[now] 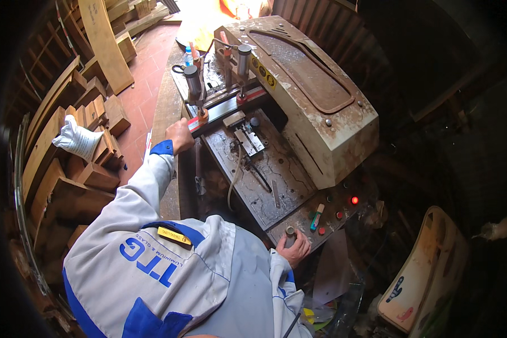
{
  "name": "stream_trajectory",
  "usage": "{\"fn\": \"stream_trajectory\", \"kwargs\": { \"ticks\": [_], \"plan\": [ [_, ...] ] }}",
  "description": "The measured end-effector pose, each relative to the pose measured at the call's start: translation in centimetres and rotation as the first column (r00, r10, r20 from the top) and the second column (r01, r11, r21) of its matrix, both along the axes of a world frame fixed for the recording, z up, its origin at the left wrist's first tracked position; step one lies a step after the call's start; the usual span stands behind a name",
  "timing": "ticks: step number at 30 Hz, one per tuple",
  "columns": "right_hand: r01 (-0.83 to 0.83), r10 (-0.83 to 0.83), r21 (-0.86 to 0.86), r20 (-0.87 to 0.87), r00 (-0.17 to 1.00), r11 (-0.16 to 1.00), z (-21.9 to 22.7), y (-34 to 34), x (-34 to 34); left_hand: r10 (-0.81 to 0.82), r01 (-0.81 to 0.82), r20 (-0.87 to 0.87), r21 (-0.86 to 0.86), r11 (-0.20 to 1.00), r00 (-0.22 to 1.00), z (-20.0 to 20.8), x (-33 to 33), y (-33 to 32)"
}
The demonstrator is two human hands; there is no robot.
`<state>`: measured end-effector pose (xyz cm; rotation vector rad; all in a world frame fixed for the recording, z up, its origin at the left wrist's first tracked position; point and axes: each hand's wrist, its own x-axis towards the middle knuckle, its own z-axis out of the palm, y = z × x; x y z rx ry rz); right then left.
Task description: The person operates a metal cutting machine to cut aluminum profiles. They place each profile into the machine, activate the cut, remove the cut piece, and set it aside on a nearby table. The process is repeated for several profiles.
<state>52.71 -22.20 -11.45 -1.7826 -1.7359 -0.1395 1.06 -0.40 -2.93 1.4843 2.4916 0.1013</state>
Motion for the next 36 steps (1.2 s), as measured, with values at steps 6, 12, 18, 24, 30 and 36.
{"fn": "stream_trajectory", "kwargs": {
  "ticks": [6, 12, 18, 24, 30, 36],
  "plan": [
    [-0.005, 0.005, 0.004, 0.004, 1.0, 1.0, -0.08, 0.11, 0.01, -0.001, 0.001, -0.002, 0.001, 1.0, 1.0, -0.1, -0.06, 0.16],
    [-0.008, 0.008, 0.015, 0.008, 1.0, 1.0, -0.27, 0.81, -0.37, -0.005, 0.005, -0.004, 0.036, 0.999, 1.0, -0.14, -0.56, 0.76],
    [0.006, -0.006, -0.007, -0.016, 1.0, 1.0, -0.11, 0.66, -0.48, -0.006, 0.006, -0.002, 0.016, 1.0, 1.0, 0.42, -0.36, 0.8],
    [0.013, -0.014, -0.014, -0.013, 1.0, 1.0, 0.02, 0.64, -0.62, -0.001, 0.001, -0.002, 0.015, 1.0, 1.0, 0.33, -0.28, 0.73],
    [0.019, -0.02, -0.019, -0.043, 0.999, 1.0, 0.04, 0.59, -0.69, -0.002, 0.002, -0.006, 0.016, 1.0, 1.0, 0.31, -0.34, 0.71],
    [0.003, -0.003, -0.001, -0.018, 1.0, 1.0, -0.23, 0.58, -0.46, -0.003, 0.003, -0.003, 0.02, 1.0, 1.0, 0.27, -0.32, 0.7]
  ]
}}
